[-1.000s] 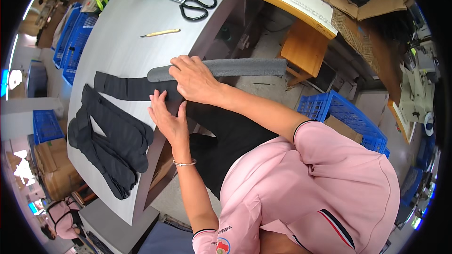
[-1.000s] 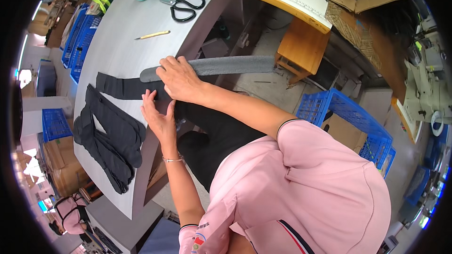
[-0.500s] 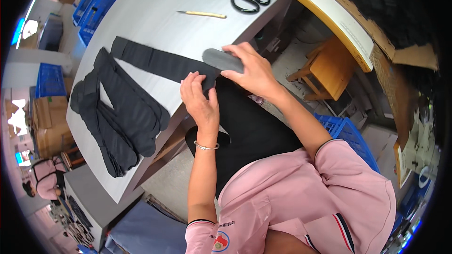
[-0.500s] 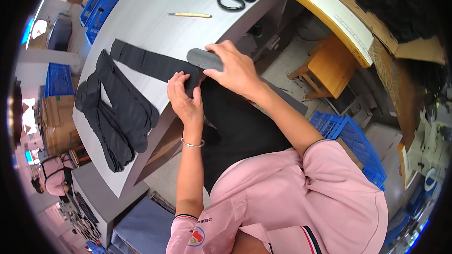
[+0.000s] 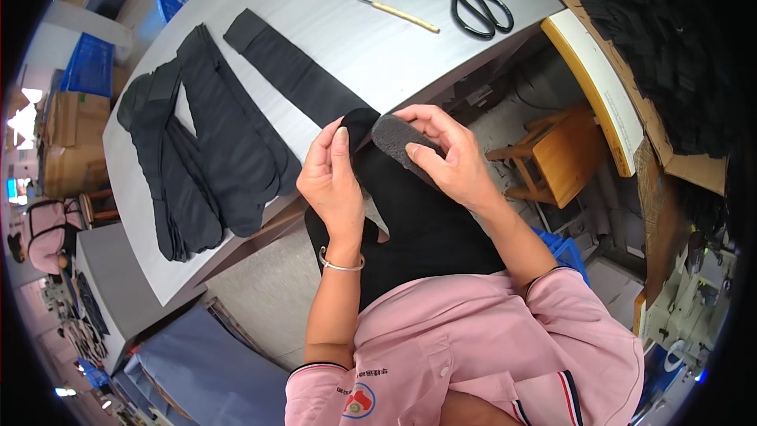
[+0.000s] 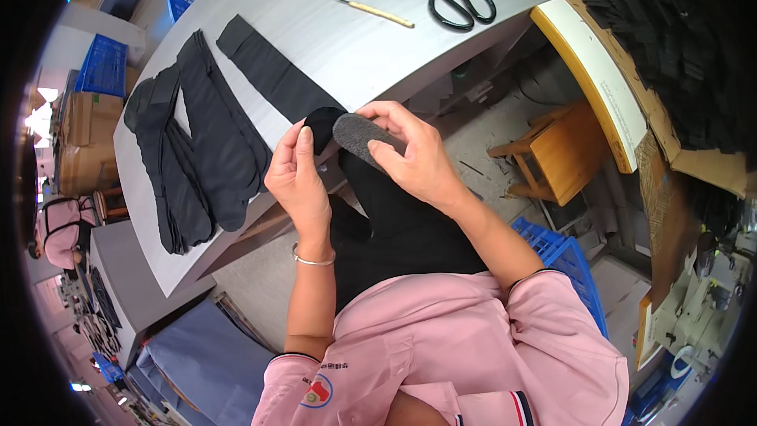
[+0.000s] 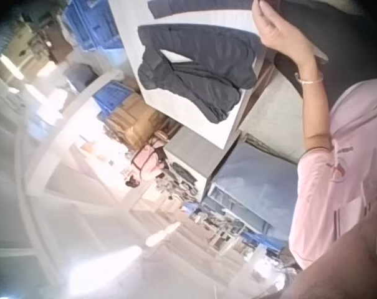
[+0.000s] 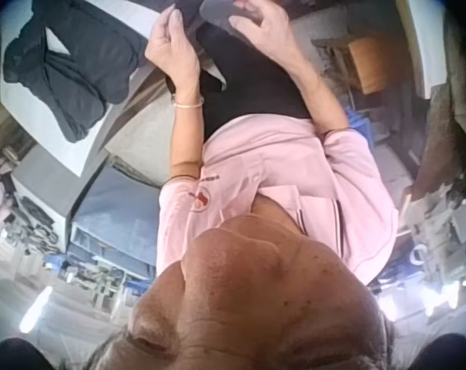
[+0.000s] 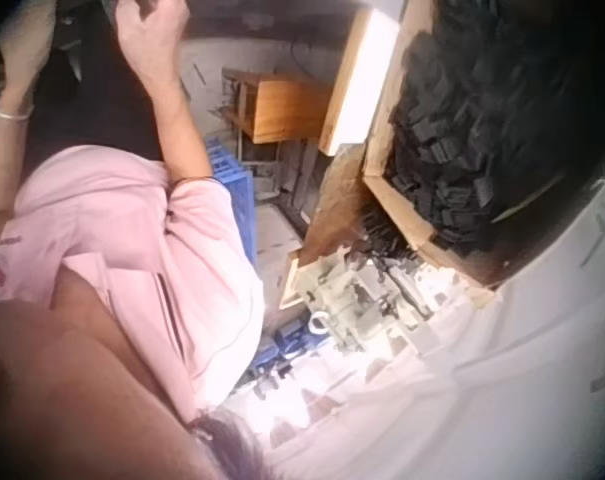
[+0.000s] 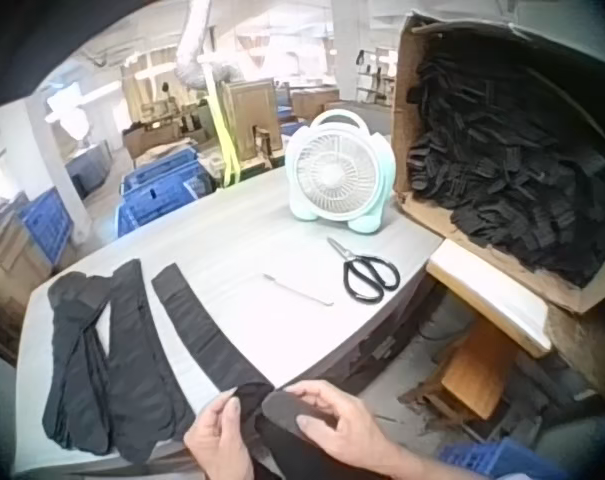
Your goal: Inserting foam strips into black fabric sleeves at a manufacturing workbench.
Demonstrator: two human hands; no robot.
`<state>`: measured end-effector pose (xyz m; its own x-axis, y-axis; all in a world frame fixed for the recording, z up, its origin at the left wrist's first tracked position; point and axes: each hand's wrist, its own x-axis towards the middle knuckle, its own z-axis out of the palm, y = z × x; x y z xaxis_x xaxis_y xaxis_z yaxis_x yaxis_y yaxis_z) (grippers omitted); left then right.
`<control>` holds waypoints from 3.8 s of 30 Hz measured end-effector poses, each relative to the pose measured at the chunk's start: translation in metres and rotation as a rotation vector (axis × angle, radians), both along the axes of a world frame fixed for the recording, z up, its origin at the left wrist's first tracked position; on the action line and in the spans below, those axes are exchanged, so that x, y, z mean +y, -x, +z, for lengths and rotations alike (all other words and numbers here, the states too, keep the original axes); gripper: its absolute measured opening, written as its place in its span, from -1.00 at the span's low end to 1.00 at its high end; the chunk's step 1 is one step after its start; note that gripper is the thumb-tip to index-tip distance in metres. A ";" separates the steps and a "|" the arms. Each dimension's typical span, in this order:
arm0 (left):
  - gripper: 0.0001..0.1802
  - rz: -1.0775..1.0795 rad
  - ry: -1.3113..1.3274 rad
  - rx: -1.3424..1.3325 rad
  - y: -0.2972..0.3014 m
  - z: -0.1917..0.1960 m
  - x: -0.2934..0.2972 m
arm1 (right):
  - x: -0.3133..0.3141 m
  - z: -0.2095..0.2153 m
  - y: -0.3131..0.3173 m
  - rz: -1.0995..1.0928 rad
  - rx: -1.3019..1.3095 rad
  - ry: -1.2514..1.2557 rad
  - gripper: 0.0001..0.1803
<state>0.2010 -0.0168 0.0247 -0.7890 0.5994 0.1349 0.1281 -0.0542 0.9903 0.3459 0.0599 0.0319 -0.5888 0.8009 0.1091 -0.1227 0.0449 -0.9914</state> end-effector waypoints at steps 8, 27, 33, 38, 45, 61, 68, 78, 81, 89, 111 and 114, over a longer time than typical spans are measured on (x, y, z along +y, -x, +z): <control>-0.73 -0.142 -0.102 -0.490 0.012 0.007 -0.019 | -0.013 0.006 0.036 -0.088 -0.144 -0.042 -0.50; -0.74 -0.172 -0.218 -0.645 0.007 0.014 -0.037 | -0.026 0.017 0.049 -0.152 -0.184 -0.355 -0.58; -0.75 -0.148 -0.223 -0.674 0.006 0.012 -0.039 | -0.025 0.012 0.051 -0.014 -0.092 -0.006 -0.68; -0.81 -0.140 -0.197 -0.690 0.007 0.007 -0.041 | -0.028 0.010 0.051 -0.019 -0.069 -0.055 -0.72; -0.76 -0.172 -0.164 -0.747 0.010 0.005 -0.043 | -0.017 0.007 0.047 0.076 -0.092 0.096 -0.78; -0.84 -0.640 0.049 -0.899 0.038 0.014 -0.040 | -0.012 0.015 0.027 -0.032 -0.179 -0.121 -0.56; -0.87 -0.674 0.054 -0.912 0.036 0.013 -0.039 | -0.025 0.020 0.024 -0.156 -0.295 -0.096 -0.45; -0.86 -0.718 0.022 -0.962 0.034 0.014 -0.039 | -0.016 0.024 0.020 -0.016 -0.296 -0.088 -0.69; -0.85 -0.712 0.050 -0.885 0.031 0.014 -0.038 | -0.015 0.023 0.019 0.033 -0.277 -0.059 -0.72; -0.87 -0.627 0.054 -0.601 0.021 0.007 -0.037 | -0.009 0.019 0.014 0.174 -0.260 0.190 -0.82; -0.90 -0.724 0.182 -0.452 0.033 -0.001 -0.036 | -0.011 -0.014 0.012 0.241 -0.232 0.014 -0.83; -0.90 -0.878 0.196 -0.607 0.044 -0.001 -0.038 | -0.007 -0.012 0.007 0.304 -0.242 -0.015 -0.80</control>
